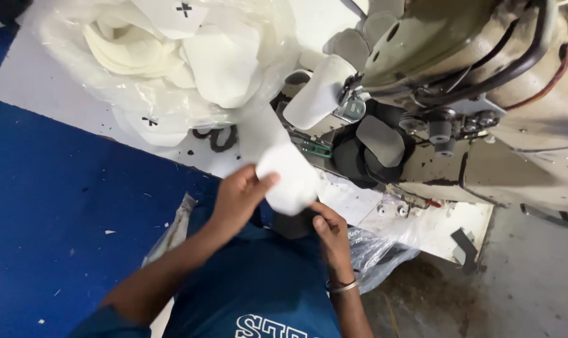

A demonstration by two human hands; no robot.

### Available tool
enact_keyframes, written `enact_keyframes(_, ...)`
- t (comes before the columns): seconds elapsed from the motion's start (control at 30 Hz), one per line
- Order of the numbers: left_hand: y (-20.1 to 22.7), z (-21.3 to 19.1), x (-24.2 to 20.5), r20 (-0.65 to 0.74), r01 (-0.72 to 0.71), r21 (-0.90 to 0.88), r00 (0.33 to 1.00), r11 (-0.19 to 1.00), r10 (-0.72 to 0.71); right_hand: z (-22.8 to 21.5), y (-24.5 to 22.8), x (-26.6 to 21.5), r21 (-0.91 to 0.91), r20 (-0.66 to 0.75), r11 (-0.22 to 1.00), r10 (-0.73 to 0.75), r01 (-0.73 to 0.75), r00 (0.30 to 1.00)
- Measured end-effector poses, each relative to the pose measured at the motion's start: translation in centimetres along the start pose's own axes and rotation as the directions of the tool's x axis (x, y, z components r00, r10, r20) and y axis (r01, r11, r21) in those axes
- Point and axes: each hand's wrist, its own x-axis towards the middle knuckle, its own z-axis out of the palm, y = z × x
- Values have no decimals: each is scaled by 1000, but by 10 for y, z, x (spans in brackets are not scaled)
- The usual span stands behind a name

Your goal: The person repeatedly picks white shoe insoles and black elastic strips, aligns them, and sews them together using a sewing machine. The finished pieces are placed on the table beside the machine.

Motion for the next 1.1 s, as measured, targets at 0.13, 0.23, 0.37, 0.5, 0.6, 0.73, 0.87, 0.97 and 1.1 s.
enact_keyframes(0.13, -13, 12, -26, 173, 171, -287, 977, 943, -124, 17, -20, -2, 89, -33, 991, 101, -98, 994)
enact_keyframes(0.23, -25, 15, -26, 232, 332, -347, 936, 877, -263, 19, -20, -5, 98, -73, 985, 148, -141, 986)
enact_keyframes(0.37, 0, 23, -26, 421, 576, -484, 813, 659, -402, 12, -17, -12, 0, -62, 994, 110, -110, 992)
enact_keyframes(0.5, -14, 26, -26, 344, 441, -459, 888, 771, -303, 13, -42, -16, -84, -34, 996, 18, -21, 999)
enact_keyframes(0.6, -15, 26, -28, 185, 271, -415, 960, 868, -211, 10, -41, -21, -42, -16, 999, -6, 6, 1000)
enact_keyframes(0.73, -15, 21, -30, 173, 147, -469, 982, 871, -73, 5, -27, -25, 135, -69, 987, 94, -84, 993)
enact_keyframes(0.87, -8, 21, -31, 139, 77, -422, 990, 903, -20, 6, -27, -24, 225, -96, 967, 146, -122, 985)
enact_keyframes(0.97, -1, 23, -32, 137, 87, -456, 990, 886, -27, 6, -21, -26, 261, -94, 961, 118, -90, 989)
enact_keyframes(1.1, -7, 21, -32, 134, 77, -465, 991, 882, -16, 6, -15, -27, 301, -85, 949, 129, -98, 988)
